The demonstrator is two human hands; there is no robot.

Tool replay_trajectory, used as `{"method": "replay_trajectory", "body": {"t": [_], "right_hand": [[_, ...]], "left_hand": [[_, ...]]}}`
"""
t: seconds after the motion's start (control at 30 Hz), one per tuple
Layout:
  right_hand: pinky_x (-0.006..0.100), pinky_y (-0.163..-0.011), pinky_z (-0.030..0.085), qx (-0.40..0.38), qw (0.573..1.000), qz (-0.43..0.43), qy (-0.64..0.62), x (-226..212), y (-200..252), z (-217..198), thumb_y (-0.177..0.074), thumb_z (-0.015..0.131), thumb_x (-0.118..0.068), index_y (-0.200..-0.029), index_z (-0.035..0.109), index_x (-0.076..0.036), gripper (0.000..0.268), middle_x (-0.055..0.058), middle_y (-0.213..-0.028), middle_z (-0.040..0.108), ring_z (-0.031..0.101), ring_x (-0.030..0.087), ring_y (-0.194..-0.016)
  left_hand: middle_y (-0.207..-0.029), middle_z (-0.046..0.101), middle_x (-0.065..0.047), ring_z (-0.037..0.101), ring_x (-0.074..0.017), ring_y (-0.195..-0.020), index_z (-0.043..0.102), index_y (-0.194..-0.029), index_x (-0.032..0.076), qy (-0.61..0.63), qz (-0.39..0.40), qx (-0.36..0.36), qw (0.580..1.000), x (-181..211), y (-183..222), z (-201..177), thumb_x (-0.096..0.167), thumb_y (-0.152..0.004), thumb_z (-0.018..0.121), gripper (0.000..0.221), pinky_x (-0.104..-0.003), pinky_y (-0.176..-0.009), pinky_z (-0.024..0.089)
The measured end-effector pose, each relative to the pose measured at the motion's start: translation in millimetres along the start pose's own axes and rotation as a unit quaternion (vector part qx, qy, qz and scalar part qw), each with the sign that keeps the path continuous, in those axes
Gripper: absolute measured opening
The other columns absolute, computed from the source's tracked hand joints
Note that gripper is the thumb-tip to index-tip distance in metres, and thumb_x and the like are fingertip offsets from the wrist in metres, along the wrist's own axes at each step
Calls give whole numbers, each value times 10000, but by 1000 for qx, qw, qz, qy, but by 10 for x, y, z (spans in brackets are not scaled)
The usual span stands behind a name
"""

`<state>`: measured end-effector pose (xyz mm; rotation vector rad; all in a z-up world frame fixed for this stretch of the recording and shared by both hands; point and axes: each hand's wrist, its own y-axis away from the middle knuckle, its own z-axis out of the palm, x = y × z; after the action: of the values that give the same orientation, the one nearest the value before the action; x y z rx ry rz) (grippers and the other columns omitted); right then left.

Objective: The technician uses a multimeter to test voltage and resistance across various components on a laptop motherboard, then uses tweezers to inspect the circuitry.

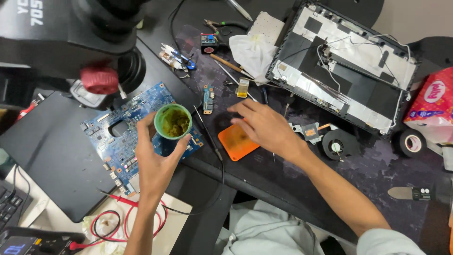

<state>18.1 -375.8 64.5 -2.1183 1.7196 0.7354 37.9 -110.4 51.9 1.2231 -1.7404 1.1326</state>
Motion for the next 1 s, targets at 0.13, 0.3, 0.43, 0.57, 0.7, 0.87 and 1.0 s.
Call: {"method": "replay_trajectory", "body": {"t": [0.13,0.3,0.43,0.57,0.7,0.87,1.0], "right_hand": [[486,-988,469,130,987,-39,91,254,-138,-111,-984,691,-216,-1239,632,-108,284,117,-1243,625,610,355,-1132],[631,-1103,304,173,957,-65,221,675,-285,-439,-886,757,-222,-1306,600,-113,461,155,-1372,540,535,387,-1279],[585,-1035,361,159,964,-37,211,755,-2,-888,-881,781,-215,-1293,631,-106,452,167,-1333,577,580,370,-1208],[408,-868,539,151,976,116,107,939,350,-1106,-967,735,-126,-1183,698,-75,225,125,-1138,687,698,285,-1027],[396,-791,549,167,971,141,92,999,506,-1008,-914,746,-84,-1114,716,-45,206,116,-1039,711,725,261,-941],[411,-776,539,195,963,129,133,989,513,-931,-885,757,-63,-1139,721,-20,260,146,-1034,701,699,305,-919],[390,-815,546,211,967,59,131,835,475,-892,-939,743,-38,-1170,721,-10,234,160,-1056,689,704,291,-941]], "left_hand": [[-1258,664,-153,648,-235,-1196,496,-1330,-24,5,0,-16,1000,-11,-7,80,88,-847,830,597,-361,-1087,476],[-1251,656,-151,644,-228,-1195,496,-1327,-28,0,-1,-46,999,10,58,84,82,-850,838,597,-358,-1090,476],[-1248,634,-139,627,-217,-1190,481,-1344,-29,8,-27,-46,999,19,92,37,68,-867,828,598,-346,-1087,469],[-1281,599,-133,611,-209,-1217,460,-1361,-25,36,-37,-45,998,-23,72,31,51,-877,817,607,-335,-1103,469],[-1277,605,-137,614,-207,-1215,464,-1353,-26,35,-36,-62,997,60,55,173,50,-861,825,615,-336,-1108,466],[-1312,661,-141,653,-228,-1227,523,-1343,-4,20,4,-101,995,216,23,334,55,-804,845,631,-352,-1111,472],[-1412,598,-165,597,-305,-1325,526,-1370,21,-2,50,-94,994,261,49,302,30,-741,843,704,-392,-1146,454]]}}
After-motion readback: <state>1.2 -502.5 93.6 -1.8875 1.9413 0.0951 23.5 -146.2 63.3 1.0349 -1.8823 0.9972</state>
